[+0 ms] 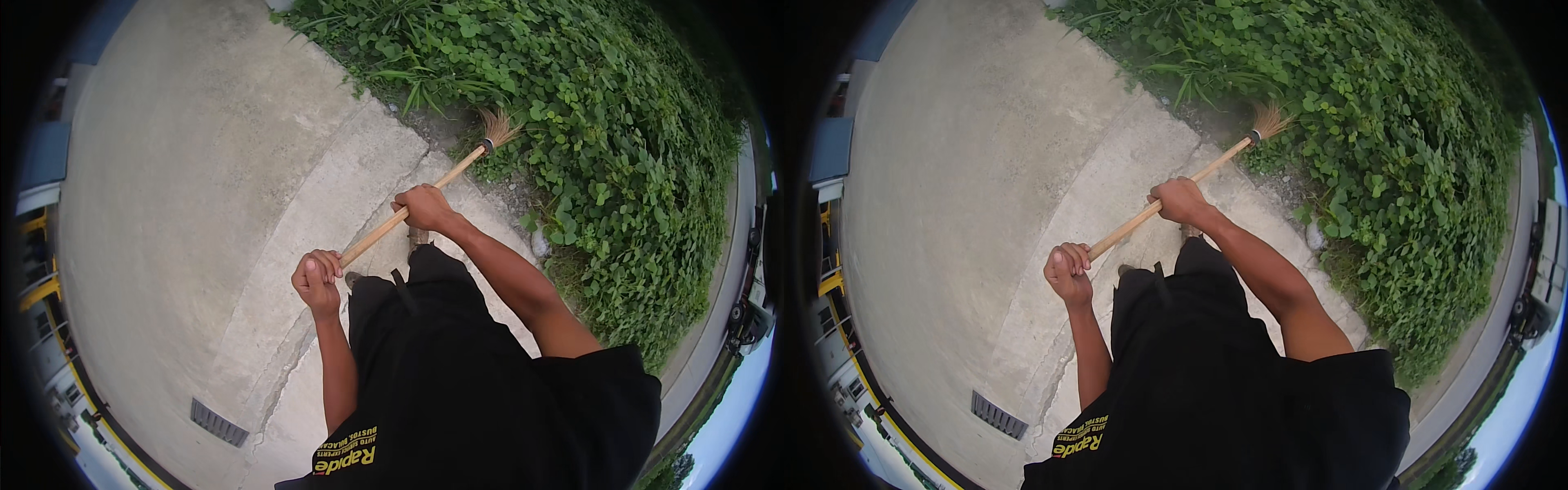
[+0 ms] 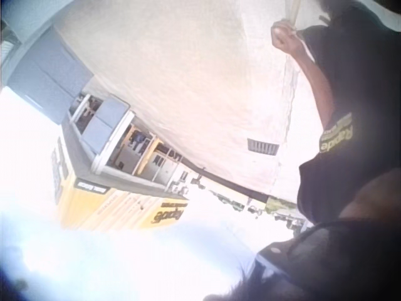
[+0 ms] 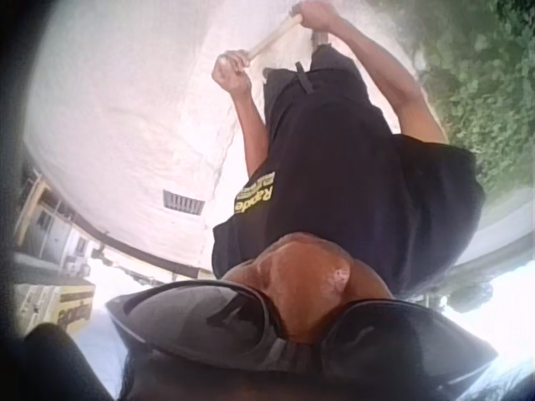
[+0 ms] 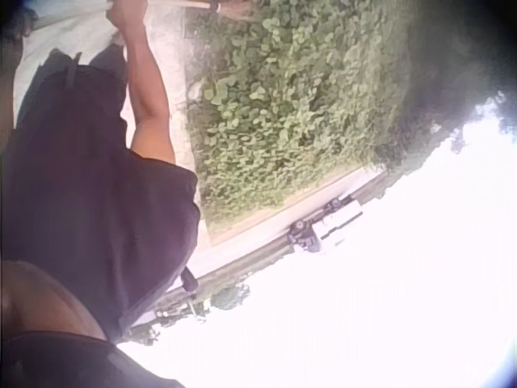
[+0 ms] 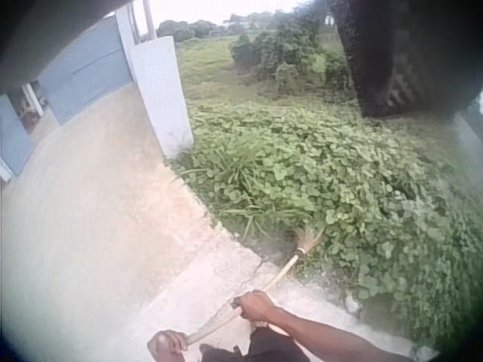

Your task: The person sweeps a concrete outdoor area using a traditional straw broom. They move systematically across the surface, sweeping debris toward a drain and along the edges of the pavement.

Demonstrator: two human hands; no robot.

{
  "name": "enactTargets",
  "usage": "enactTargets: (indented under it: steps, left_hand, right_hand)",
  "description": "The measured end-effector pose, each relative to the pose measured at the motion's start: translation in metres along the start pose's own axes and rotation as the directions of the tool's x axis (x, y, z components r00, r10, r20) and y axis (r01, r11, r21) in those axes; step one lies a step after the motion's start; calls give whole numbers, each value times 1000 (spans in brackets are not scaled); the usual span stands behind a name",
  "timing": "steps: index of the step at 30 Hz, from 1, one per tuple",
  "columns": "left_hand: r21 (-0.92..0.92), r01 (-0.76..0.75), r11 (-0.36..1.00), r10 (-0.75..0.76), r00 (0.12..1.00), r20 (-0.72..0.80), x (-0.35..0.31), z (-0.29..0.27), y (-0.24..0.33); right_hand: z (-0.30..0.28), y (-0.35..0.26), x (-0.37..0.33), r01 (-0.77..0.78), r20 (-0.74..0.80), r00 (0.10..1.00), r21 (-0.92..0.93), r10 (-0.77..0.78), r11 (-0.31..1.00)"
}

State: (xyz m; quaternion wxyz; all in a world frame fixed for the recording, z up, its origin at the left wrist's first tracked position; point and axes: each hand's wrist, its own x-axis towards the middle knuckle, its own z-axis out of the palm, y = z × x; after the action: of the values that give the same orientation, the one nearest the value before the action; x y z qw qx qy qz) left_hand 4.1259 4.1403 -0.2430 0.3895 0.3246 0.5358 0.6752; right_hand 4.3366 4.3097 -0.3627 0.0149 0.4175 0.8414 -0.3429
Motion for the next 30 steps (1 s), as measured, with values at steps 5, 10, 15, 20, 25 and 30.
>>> enactTargets:
  steps: [5,10,15,20,25,30]
  left_hand:
    - [-145,-476,868,486,751,447,36,148,113]
    - [-379,520,766,611,-402,682,19,205,164]
    - [-15,748,663,637,-554,536,6,212,189]
    - [518,788,333,199,-596,778,23,209,238]
    - [573,819,45,244,-565,788,-19,163,247]
    - [806,495,324,573,-781,249,-50,146,227]
  right_hand:
    - [-117,27,-64,14,-625,750,340,215,940]
    - [-190,42,-168,244,-763,79,639,641,730]
    - [-191,-31,-318,486,-813,-191,409,550,773]
    - [-151,-195,-394,431,-904,-243,223,351,874]
    - [-83,-338,-366,65,-803,-534,272,263,960]
    - [-21,-459,-312,-131,-357,-934,430,35,893]
